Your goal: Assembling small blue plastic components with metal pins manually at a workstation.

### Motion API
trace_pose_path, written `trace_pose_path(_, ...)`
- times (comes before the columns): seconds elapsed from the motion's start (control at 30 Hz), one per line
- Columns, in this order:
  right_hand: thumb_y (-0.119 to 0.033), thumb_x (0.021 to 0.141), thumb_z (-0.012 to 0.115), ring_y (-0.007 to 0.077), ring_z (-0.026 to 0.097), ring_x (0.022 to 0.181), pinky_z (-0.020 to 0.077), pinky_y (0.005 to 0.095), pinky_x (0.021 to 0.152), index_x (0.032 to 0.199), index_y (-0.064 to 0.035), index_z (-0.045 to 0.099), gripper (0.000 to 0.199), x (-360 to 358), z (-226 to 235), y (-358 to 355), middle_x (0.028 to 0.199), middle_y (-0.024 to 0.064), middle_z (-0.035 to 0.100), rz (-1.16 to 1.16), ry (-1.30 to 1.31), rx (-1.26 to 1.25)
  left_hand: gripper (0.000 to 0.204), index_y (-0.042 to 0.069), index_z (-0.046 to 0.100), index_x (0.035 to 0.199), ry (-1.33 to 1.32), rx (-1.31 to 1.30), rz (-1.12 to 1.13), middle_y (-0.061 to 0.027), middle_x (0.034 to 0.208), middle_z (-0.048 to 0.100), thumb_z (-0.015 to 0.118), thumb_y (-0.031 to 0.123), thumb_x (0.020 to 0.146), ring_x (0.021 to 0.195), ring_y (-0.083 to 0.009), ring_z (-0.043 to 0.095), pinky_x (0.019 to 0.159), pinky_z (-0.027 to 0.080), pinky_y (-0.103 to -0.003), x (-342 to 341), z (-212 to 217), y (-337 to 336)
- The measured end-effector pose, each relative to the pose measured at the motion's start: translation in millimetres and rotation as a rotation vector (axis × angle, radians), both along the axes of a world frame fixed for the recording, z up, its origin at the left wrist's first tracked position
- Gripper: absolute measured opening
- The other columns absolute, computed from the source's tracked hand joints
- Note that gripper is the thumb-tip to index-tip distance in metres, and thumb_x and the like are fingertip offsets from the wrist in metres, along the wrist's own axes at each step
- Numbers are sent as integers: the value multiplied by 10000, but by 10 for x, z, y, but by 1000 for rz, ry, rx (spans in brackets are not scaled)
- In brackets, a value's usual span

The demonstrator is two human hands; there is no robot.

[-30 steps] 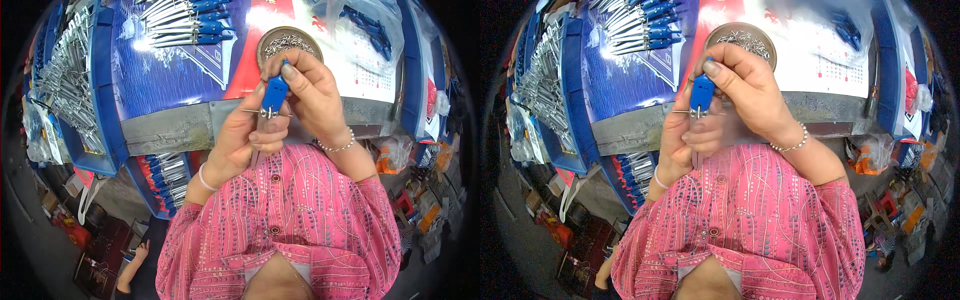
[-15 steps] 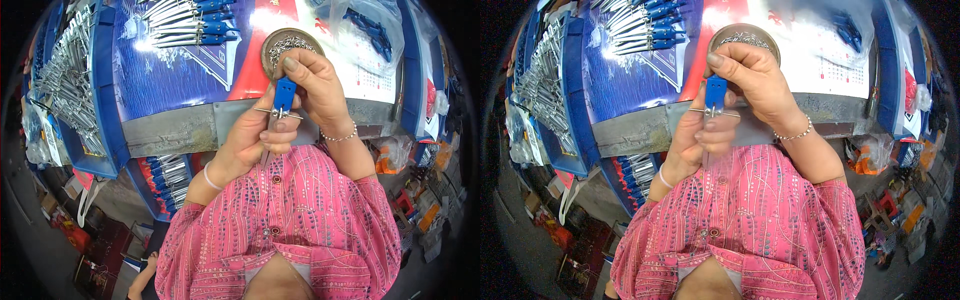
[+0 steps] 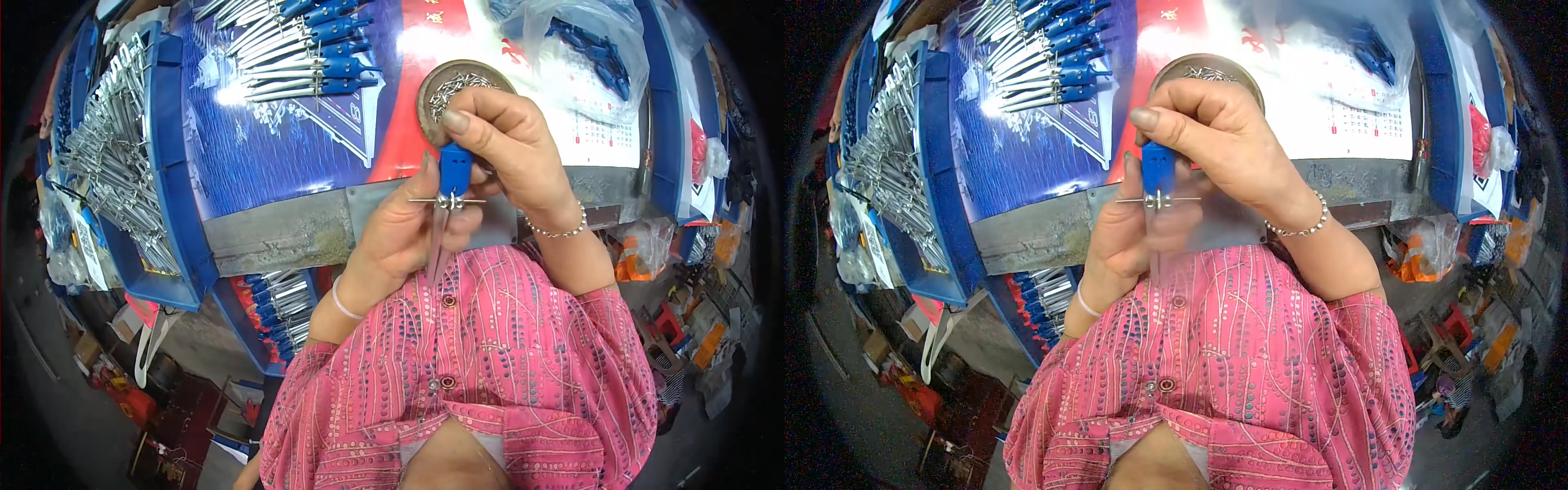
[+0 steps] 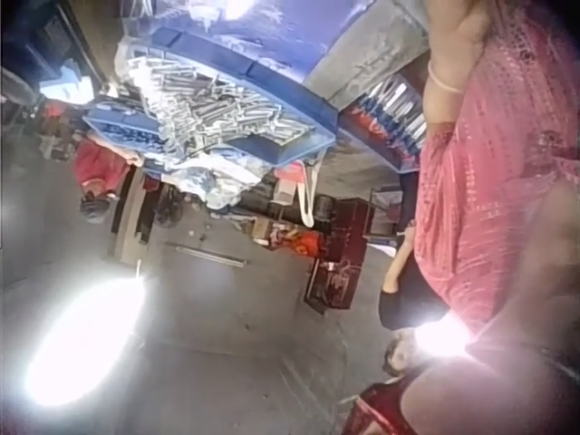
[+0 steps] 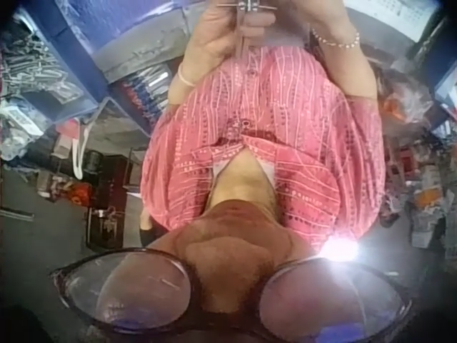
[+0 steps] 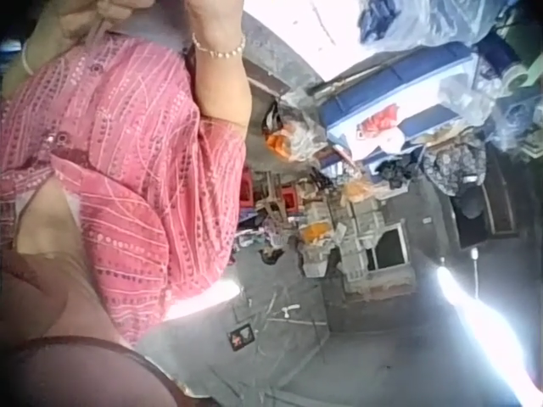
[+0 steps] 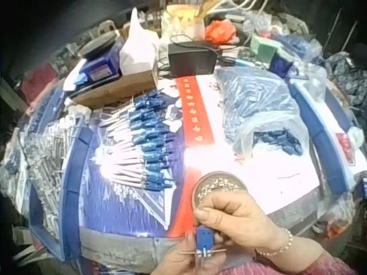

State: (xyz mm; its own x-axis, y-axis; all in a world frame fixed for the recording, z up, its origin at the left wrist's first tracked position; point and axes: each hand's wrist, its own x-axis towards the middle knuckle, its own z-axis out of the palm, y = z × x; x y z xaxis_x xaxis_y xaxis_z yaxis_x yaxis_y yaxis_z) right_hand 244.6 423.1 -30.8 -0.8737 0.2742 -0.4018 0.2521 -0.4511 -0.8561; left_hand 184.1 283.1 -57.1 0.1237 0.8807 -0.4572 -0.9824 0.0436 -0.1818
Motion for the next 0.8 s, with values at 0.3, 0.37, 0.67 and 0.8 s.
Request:
trace_pose_path(0.3,-163,860,532,-8,457,511,342,125,412,806,-36,566,142,-52,-116,-98,704,-21,563,-111,107,78,442,-16,483,1028,-241,208,163,-67,798,481,440,400,883,485,-35,360,380,276,-149,51,-96,-1)
trace_pose_path(0.37,-157,860,531,-8,456,488,338,121,398,808,-37,570,136,-67,-112,-110,714,-16,568,-122,90,43,441,-18,482,1028,-232,241,166,-70,801,481,435,397,886,484,-38,359,379,276,-150,53,-121,-3)
trace_pose_path(0.67,-170,863,526,5,457,425,343,126,368,782,-43,562,155,-97,-190,-73,675,-18,556,-114,75,-33,432,-17,481,1023,-262,280,127,-77,811,476,425,390,890,487,-51,353,380,272,-150,5,-173,11)
trace_pose_path(0.8,-220,847,570,-12,442,513,347,132,445,770,-49,576,188,-67,-145,-69,639,-53,527,-96,56,-117,426,-16,478,1008,-215,200,125,-72,808,471,418,390,893,487,-47,348,379,272,-151,1,-149,-9)
